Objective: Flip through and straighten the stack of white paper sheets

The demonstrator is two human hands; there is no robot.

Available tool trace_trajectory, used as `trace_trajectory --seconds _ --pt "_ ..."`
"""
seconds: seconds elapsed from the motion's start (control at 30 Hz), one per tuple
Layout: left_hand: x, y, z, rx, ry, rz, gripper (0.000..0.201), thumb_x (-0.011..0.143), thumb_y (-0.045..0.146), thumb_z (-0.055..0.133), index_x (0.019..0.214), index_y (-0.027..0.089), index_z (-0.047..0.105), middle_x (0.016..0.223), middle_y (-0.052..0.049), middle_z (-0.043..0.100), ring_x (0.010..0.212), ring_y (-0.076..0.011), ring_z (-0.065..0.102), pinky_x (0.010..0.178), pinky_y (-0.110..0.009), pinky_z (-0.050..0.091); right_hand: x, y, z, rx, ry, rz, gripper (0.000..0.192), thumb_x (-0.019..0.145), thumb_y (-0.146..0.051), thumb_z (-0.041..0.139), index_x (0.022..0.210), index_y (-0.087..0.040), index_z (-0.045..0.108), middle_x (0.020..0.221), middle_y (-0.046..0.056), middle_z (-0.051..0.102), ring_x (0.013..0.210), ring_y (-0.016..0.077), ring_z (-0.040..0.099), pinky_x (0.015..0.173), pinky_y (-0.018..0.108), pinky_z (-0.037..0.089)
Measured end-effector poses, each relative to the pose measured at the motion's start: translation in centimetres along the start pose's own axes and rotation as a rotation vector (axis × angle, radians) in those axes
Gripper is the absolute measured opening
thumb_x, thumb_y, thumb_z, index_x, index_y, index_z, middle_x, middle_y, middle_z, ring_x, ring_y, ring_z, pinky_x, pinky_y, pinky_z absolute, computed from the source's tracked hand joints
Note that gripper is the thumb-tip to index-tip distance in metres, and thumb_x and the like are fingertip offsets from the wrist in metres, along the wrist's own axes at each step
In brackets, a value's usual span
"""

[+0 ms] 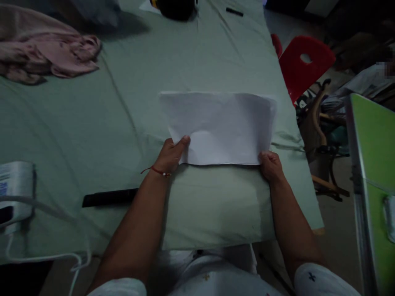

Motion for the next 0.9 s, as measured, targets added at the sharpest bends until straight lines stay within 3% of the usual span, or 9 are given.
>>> trace_trajectory --seconds 0.1,0.2,0.37,0.63,0.77,0.9 --pt "0.0 0.0 0.1 -0.021 0.001 0.035 0.056 0.079 0.066 0.08 0.109 0.019 0.08 0.105 -0.013 0.081 0.115 -0.0347 0.073 0.101 -0.051 0.061 0.0 -0.1 0.3 -0.135 -0.024 0.009 0.069 0.08 -0.078 0.072 0.05 -0.02 0.051 0.05 -0.003 0.045 0.051 0.0088 0.034 0.052 0.025 0.029" --pt "0.0 0.0 0.4 -0.023 -0.012 0.022 0.051 0.08 0.062 0.08 0.108 0.019 0.08 0.108 -0.015 0.081 0.119 -0.0363 0.073 0.102 -0.054 0.062 0.1 -0.1 0.3 -0.12 -0.016 0.024 0.066 0.078 -0.074 0.075 0.052 -0.021 0.046 0.053 -0.004 0.042 0.054 0.0087 0.032 0.054 0.025 0.028" --pt "-0.2 0.3 0.4 -0.004 -0.006 -0.001 0.052 0.08 0.062 0.08 0.106 0.017 0.079 0.105 -0.017 0.081 0.117 -0.0374 0.073 0.102 -0.058 0.061 0.2 0.1 0.1 -0.081 -0.021 0.051 0.054 0.073 -0.064 0.08 0.058 -0.021 0.051 0.059 -0.003 0.045 0.059 0.0105 0.036 0.058 0.026 0.031" --pt "0.1 0.4 0.1 0.043 0.016 0.031 0.048 0.08 0.059 0.079 0.101 0.016 0.079 0.101 -0.015 0.08 0.11 -0.0347 0.074 0.096 -0.052 0.064 0.1 -0.2 0.3 -0.022 -0.046 0.082 0.038 0.067 -0.054 0.086 0.068 -0.02 0.069 0.067 -0.002 0.06 0.063 0.0128 0.047 0.065 0.028 0.042" --pt "0.0 0.5 0.1 0.088 0.002 0.019 0.05 0.079 0.06 0.079 0.098 0.013 0.078 0.095 -0.014 0.078 0.096 -0.0295 0.074 0.08 -0.041 0.065 -0.1 0.3 -0.1 -0.015 -0.039 0.098 0.039 0.066 -0.055 0.088 0.069 -0.02 0.071 0.067 -0.001 0.062 0.063 0.0138 0.05 0.065 0.029 0.044" --pt "-0.1 0.3 0.2 0.157 -0.034 -0.04 0.052 0.073 0.058 0.083 0.092 0.01 0.077 0.08 -0.009 0.073 0.073 -0.0208 0.066 0.06 -0.031 0.057 -0.2 0.7 -0.7 -0.052 -0.056 0.111 0.041 0.07 -0.058 0.085 0.066 -0.019 0.069 0.066 0.0 0.063 0.061 0.0141 0.053 0.063 0.029 0.044"
Point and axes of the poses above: each hand's wrist, its own x-axis towards the middle knuckle, its own z-axis out of the palm, y = z × x, the point moved 5 cm from there along x, towards the middle knuckle
